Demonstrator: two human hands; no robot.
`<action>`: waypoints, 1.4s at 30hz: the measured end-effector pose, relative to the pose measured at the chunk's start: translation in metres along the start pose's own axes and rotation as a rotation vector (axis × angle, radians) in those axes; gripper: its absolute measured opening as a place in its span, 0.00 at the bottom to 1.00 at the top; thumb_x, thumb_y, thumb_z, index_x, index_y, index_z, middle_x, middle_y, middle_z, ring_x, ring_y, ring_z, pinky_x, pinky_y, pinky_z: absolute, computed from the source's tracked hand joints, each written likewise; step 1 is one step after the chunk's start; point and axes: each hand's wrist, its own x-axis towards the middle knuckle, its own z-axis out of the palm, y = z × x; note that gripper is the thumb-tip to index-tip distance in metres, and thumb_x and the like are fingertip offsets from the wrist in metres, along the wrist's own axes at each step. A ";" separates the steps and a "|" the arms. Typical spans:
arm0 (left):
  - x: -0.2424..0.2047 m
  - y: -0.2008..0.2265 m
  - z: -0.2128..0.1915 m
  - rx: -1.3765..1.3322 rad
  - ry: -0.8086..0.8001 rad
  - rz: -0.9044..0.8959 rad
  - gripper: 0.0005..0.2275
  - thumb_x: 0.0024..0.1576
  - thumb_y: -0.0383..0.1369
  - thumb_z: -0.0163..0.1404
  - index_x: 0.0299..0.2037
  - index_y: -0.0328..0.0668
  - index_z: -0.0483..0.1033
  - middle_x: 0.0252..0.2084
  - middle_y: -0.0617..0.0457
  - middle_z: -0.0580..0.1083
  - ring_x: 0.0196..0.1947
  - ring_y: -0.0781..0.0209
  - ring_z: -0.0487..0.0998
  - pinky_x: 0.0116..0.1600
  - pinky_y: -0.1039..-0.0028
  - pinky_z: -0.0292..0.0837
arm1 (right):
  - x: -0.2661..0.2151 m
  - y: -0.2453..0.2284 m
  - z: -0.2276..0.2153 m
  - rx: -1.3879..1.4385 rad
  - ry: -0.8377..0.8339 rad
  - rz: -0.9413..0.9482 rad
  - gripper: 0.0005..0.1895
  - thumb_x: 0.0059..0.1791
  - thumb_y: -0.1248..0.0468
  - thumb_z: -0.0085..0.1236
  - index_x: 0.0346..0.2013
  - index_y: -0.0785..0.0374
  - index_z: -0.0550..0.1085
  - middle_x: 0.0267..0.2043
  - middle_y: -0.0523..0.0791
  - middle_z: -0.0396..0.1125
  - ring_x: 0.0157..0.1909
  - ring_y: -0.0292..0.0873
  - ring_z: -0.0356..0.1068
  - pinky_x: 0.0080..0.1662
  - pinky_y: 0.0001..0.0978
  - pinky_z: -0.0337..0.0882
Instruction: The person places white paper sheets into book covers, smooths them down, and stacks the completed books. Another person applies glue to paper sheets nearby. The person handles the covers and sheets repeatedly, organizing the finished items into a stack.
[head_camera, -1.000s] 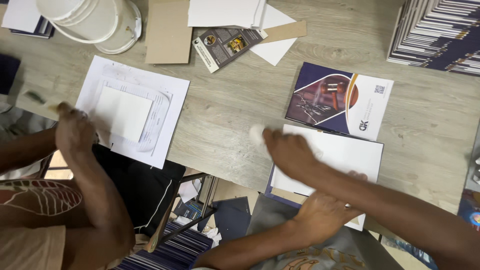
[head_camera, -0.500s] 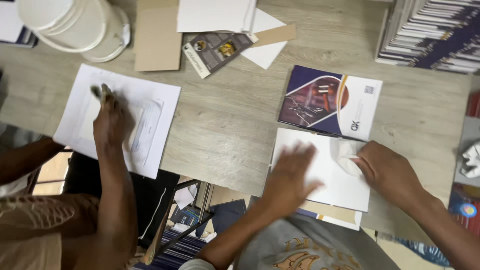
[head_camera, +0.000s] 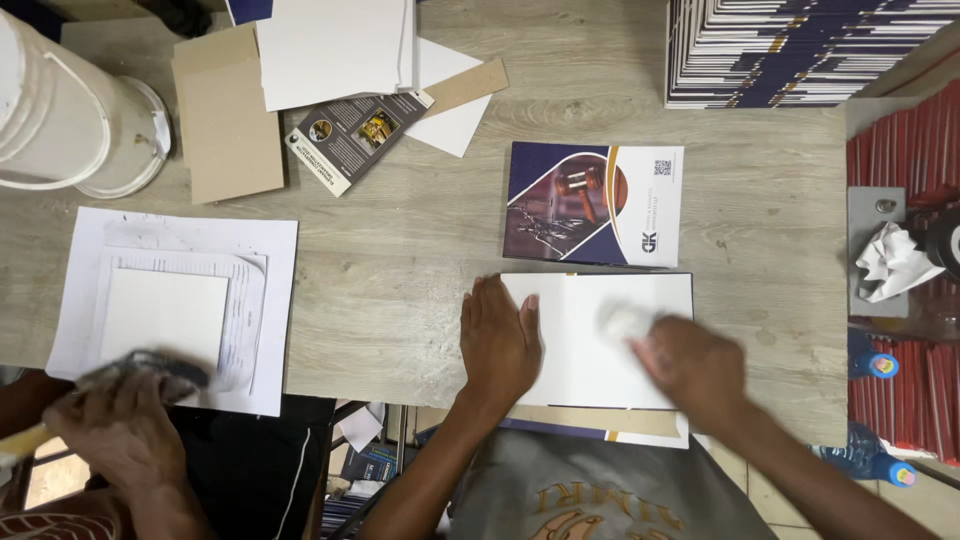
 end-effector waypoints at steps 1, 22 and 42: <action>0.002 -0.002 0.004 0.007 0.011 0.015 0.31 0.72 0.48 0.29 0.70 0.19 0.58 0.70 0.25 0.65 0.75 0.27 0.59 0.78 0.43 0.48 | 0.014 0.025 -0.011 0.062 -0.111 0.261 0.20 0.60 0.49 0.55 0.26 0.50 0.67 0.22 0.36 0.59 0.22 0.38 0.60 0.25 0.36 0.60; 0.003 0.008 -0.030 -0.464 0.028 0.112 0.21 0.72 0.40 0.32 0.69 0.38 0.66 0.57 0.43 0.76 0.58 0.47 0.76 0.65 0.57 0.67 | 0.031 -0.024 0.005 0.015 -0.100 0.204 0.15 0.55 0.43 0.55 0.38 0.48 0.71 0.20 0.36 0.70 0.22 0.41 0.70 0.28 0.43 0.68; 0.013 -0.001 -0.027 -0.829 -0.075 -0.079 0.16 0.69 0.42 0.44 0.57 0.43 0.79 0.44 0.61 0.73 0.36 0.71 0.68 0.46 0.75 0.67 | -0.014 0.053 -0.048 0.298 -0.097 0.629 0.20 0.58 0.53 0.49 0.60 0.56 0.79 0.64 0.45 0.74 0.65 0.49 0.73 0.60 0.46 0.71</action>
